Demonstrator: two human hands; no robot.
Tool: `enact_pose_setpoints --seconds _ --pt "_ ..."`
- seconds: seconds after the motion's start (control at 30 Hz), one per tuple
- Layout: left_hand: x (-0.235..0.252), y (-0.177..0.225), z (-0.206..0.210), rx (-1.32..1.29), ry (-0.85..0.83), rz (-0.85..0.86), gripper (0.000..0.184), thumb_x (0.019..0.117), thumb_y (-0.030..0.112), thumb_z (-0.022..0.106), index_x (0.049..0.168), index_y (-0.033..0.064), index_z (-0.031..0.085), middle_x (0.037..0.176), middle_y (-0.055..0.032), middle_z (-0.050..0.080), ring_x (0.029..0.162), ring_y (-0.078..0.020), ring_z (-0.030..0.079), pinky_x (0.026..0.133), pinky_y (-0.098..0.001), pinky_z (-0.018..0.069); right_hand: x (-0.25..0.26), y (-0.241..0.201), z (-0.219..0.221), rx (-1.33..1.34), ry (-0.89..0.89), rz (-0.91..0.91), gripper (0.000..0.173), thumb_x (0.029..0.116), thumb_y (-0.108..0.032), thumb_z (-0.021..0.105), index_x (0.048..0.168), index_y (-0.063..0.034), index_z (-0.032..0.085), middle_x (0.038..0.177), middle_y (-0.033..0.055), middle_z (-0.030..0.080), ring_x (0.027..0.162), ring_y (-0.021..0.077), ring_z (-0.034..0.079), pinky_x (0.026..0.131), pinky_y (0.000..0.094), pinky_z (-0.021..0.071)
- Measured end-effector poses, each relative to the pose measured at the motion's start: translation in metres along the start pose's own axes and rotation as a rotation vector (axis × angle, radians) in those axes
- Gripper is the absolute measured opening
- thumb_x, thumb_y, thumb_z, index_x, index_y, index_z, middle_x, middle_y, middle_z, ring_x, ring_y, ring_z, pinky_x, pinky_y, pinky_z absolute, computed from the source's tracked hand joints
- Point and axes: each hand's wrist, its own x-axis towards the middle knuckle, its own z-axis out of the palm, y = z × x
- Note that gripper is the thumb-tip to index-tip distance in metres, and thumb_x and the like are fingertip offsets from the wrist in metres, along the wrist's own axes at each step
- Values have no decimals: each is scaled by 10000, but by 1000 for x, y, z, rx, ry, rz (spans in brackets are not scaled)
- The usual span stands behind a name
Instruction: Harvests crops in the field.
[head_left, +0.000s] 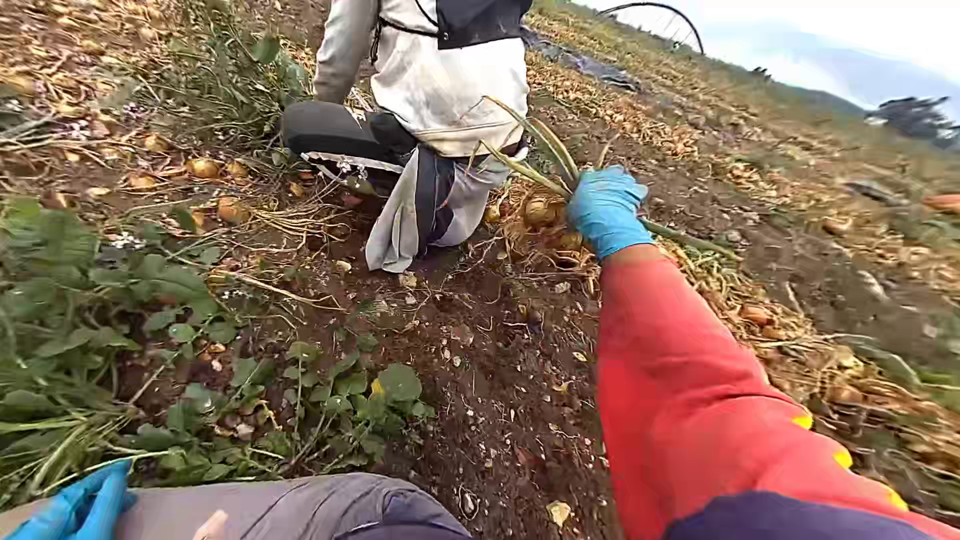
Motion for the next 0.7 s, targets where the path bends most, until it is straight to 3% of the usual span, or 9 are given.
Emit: enact_pose_setpoints --seconds 0.07,0.13,0.2,0.33,0.43,0.5,0.57,0.7 --pt "-2 -7 1 92 71 11 500 1044 541 460 1232 168 736 968 -56 775 895 -210 740 863 -545 576 9 -14 -15 58 52 -28 721 817 -192 789 1418 73 490 1312 490 497 1237 702 462 898 891 341" --pt "-5 -5 4 156 158 15 483 1026 556 446 1193 229 760 921 -19 775 866 -228 740 825 -602 568 -13 -65 -6 194 -1 -218 586 910 -282 724 1399 0 563 1264 443 569 1188 680 523 879 881 367" --pt "-6 -3 5 188 183 22 466 1029 549 443 1187 250 763 908 9 774 851 -202 740 811 -581 577 -53 -144 24 306 -132 -451 433 984 -345 658 1324 -77 657 1214 347 656 1131 600 609 883 841 424" --pt "-8 -9 8 224 205 31 441 1026 553 454 1183 285 767 918 50 774 876 -153 735 838 -547 579 -171 -313 86 512 -490 -878 264 1010 -417 607 1134 -252 771 1055 61 771 1020 292 723 898 651 546" --pt "-6 -14 11 207 229 33 433 1023 554 457 1161 294 775 915 77 772 874 -122 731 848 -520 585 -227 -423 116 542 -526 -1056 273 1019 -338 569 1162 -212 763 1139 85 748 1094 306 703 928 619 550" --pt "-3 -17 13 173 231 17 439 1025 550 451 1149 287 779 901 86 770 864 -107 730 846 -510 589 -231 -488 144 521 -524 -989 312 1003 -284 561 1221 -132 724 1256 155 693 1156 362 672 933 638 547" --pt "0 -18 15 154 233 -6 444 1025 549 450 1139 281 785 882 90 772 849 -102 731 845 -504 587 -227 -534 155 491 -618 -812 382 1012 -299 533 1264 -52 679 1332 210 651 1213 408 642 952 666 524" --pt "0 -22 15 86 212 -1 371 1039 452 505 1169 237 777 905 87 778 848 -74 732 859 -445 602 -228 -574 156 444 -740 -556 450 1021 -400 546 1136 -1 719 1242 244 693 1190 433 651 924 688 509"
